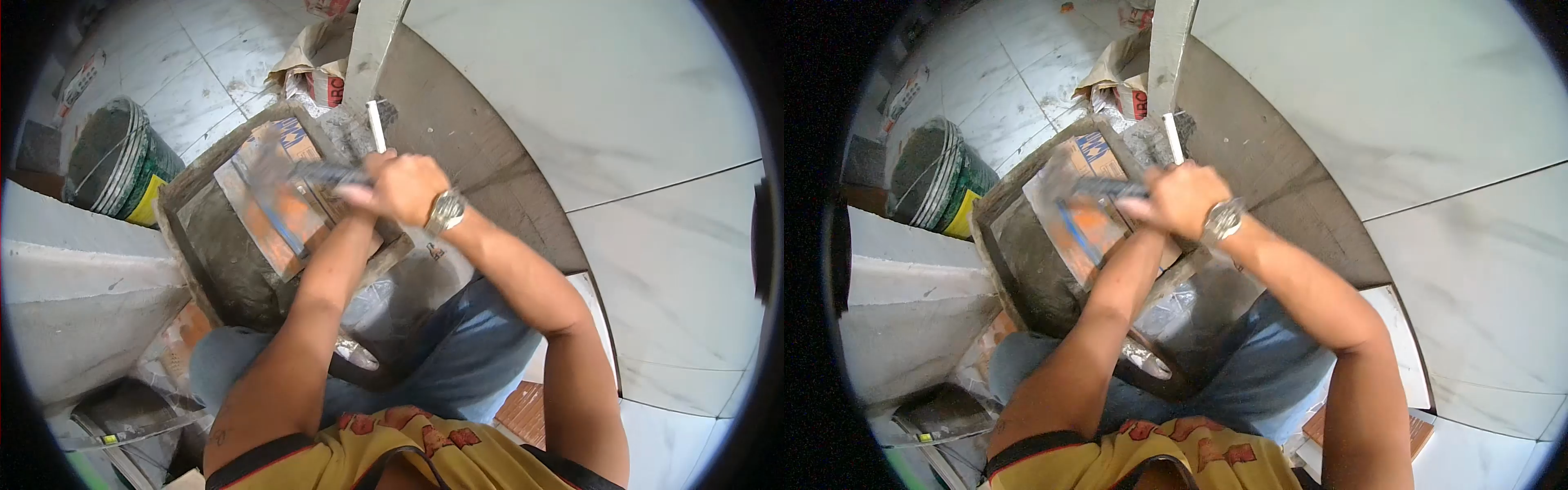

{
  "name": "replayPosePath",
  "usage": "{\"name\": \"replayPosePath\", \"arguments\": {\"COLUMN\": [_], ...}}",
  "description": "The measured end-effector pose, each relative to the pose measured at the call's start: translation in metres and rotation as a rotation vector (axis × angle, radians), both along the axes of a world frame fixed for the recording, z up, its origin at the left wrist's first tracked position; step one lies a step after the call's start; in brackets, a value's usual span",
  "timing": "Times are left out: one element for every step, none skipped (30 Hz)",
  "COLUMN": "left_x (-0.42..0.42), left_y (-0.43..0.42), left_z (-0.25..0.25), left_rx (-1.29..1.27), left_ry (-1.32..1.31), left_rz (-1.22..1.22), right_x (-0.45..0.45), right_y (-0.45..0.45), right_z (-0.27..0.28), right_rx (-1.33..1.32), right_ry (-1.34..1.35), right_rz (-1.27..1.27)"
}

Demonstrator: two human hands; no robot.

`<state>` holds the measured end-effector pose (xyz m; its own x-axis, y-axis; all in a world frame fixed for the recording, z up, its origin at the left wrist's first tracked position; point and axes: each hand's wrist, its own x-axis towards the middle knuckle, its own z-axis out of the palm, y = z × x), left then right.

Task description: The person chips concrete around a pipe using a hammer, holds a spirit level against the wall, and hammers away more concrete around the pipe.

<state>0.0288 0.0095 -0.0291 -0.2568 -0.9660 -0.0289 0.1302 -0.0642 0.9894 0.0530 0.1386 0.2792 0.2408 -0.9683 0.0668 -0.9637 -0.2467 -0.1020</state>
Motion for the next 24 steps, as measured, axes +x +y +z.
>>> {"name": "replayPosePath", "arguments": {"left_x": [-0.002,-0.005,-0.009,-0.016,-0.024,-0.025,-0.026,-0.029,-0.018,-0.002,0.012,0.005,-0.003,-0.011,-0.004,-0.006,-0.019,-0.034,-0.050,-0.035,-0.018,-0.012,-0.011,-0.009], "left_y": [-0.001,0.000,-0.002,-0.007,-0.010,-0.008,-0.007,-0.006,-0.005,0.001,0.007,0.007,0.006,0.005,-0.003,-0.002,-0.010,-0.019,-0.027,-0.022,-0.014,-0.011,-0.012,-0.007], "left_z": [0.004,0.014,0.011,-0.004,-0.024,-0.030,-0.036,-0.049,-0.019,0.013,0.043,0.044,0.043,0.040,0.037,0.019,-0.017,-0.050,-0.083,-0.054,-0.015,-0.001,-0.001,0.024], "left_rx": [0.074,0.166,0.134,0.043,-0.099,-0.118,-0.130,-0.135,-0.087,-0.034,0.014,0.028,0.049,0.076,-0.161,-0.126,-0.135,-0.190,-0.209,-0.117,0.056,0.152,0.180,0.440], "left_ry": [-0.148,-0.275,-0.287,-0.244,-0.086,0.056,0.202,0.344,0.151,-0.051,-0.256,-0.341,-0.426,-0.506,-0.716,-0.545,-0.169,0.121,0.311,0.064,-0.323,-0.445,-0.514,-0.274], "left_rz": [0.020,0.047,0.070,0.107,0.140,0.092,0.037,-0.024,-0.042,-0.070,-0.102,-0.021,0.057,0.134,-0.013,0.039,0.146,0.219,0.297,0.227,0.114,0.058,0.036,0.083], "right_x": [-0.020,-0.036,-0.041,-0.046,-0.051,-0.047,-0.032,-0.017,-0.011,-0.017,-0.033,-0.051,-0.072,-0.070,-0.063,-0.053,-0.035,-0.030,-0.035,-0.044,-0.061,-0.075,-0.073,-0.067], "right_y": [-0.018,-0.028,-0.024,-0.026,-0.031,-0.024,-0.014,-0.007,-0.004,-0.008,-0.019,-0.030,-0.044,-0.042,-0.036,-0.026,-0.016,-0.010,-0.011,-0.013,-0.026,-0.036,-0.038,-0.036], "right_z": [-0.006,-0.016,-0.028,-0.036,-0.037,-0.035,-0.019,0.001,0.009,0.002,-0.011,-0.025,-0.046,-0.041,-0.035,-0.030,-0.008,-0.003,-0.005,-0.011,-0.030,-0.046,-0.045,-0.036], "right_rx": [0.104,0.212,0.185,0.145,0.113,0.046,0.061,0.079,0.133,0.126,0.114,0.099,0.121,0.085,0.055,0.036,0.104,0.077,0.076,0.075,0.047,0.016,0.030,0.038], "right_ry": [0.001,0.007,0.009,0.018,0.039,-0.005,-0.026,-0.043,-0.055,-0.042,-0.031,-0.013,-0.013,-0.013,-0.006,0.000,0.017,0.026,0.022,0.012,0.013,0.018,-0.014,-0.037], "right_rz": [-0.190,-0.380,-0.377,-0.369,-0.346,-0.272,-0.264,-0.251,-0.235,-0.262,-0.292,-0.320,-0.379,-0.352,-0.318,-0.284,-0.290,-0.240,-0.227,-0.221,-0.314,-0.404,-0.422,-0.404]}}
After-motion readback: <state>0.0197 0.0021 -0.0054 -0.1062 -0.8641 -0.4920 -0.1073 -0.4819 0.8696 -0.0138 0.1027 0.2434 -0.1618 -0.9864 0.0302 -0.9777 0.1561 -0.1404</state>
